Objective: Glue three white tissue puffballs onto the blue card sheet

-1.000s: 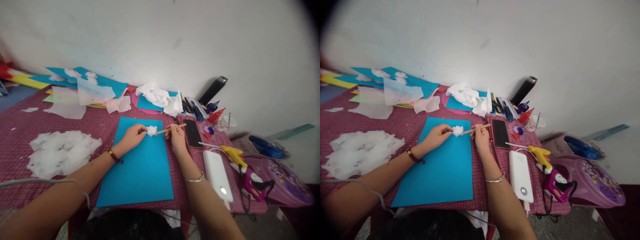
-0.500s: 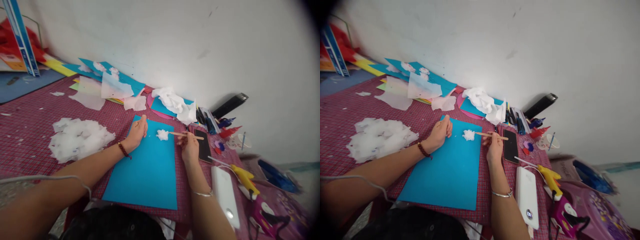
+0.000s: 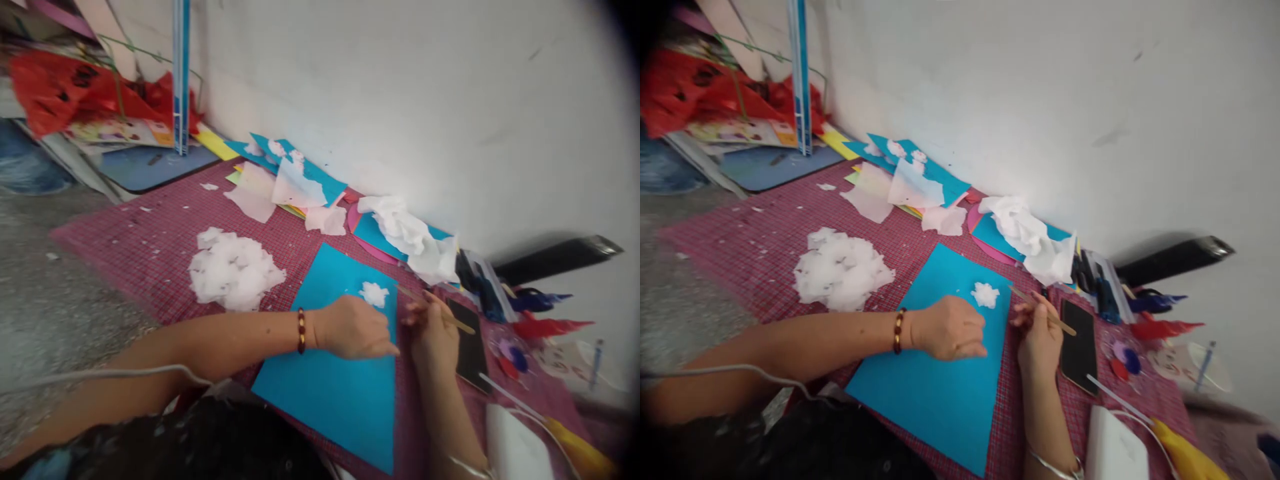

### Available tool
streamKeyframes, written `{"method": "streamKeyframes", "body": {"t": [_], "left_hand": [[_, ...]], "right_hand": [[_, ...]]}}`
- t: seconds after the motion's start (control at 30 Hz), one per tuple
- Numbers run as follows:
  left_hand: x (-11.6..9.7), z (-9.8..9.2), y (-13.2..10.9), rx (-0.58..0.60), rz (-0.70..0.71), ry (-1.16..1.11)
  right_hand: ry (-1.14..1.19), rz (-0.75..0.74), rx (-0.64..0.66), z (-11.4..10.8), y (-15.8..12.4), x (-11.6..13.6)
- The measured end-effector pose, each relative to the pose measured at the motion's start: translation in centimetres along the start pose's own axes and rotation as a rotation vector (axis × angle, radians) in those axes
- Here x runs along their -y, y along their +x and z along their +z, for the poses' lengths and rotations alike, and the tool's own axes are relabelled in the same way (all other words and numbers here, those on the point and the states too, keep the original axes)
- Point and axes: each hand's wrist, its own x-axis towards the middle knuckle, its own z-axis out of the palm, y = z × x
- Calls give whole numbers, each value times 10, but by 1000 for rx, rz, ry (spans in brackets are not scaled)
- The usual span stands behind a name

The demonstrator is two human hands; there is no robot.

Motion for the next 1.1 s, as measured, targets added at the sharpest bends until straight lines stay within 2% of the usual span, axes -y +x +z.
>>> {"method": "streamKeyframes", "body": {"t": [0.17, 0.23, 0.3, 0.37, 0.57, 0.77, 0.87, 0.93, 1.1], "left_hand": [[-41, -2, -5, 73, 203, -84], [-52, -10, -17, 17, 236, -114], [-59, -22, -34, -70, 209, -105], [-64, -38, -54, -107, 138, -70], [-65, -92, -117, 5, -225, 154], [-58, -135, -176, -67, -590, 474], [-52, -145, -196, -139, -744, 588], [-45, -146, -203, -137, -812, 606], [-32, -137, -192, 30, -885, 581]], "right_hand": [[-11, 34, 42, 1, -1, -2], [-7, 37, 58, 2, -1, -4], [-17, 26, 64, 4, -2, -5], [-36, 9, 59, 6, -2, -5], [0, -13, 31, 8, -3, -2], [20, -9, -2, 9, -4, -1], [12, -5, -1, 10, -5, -1], [1, -5, 10, 9, -6, -2], [-32, -13, 23, 5, -4, -7]]}}
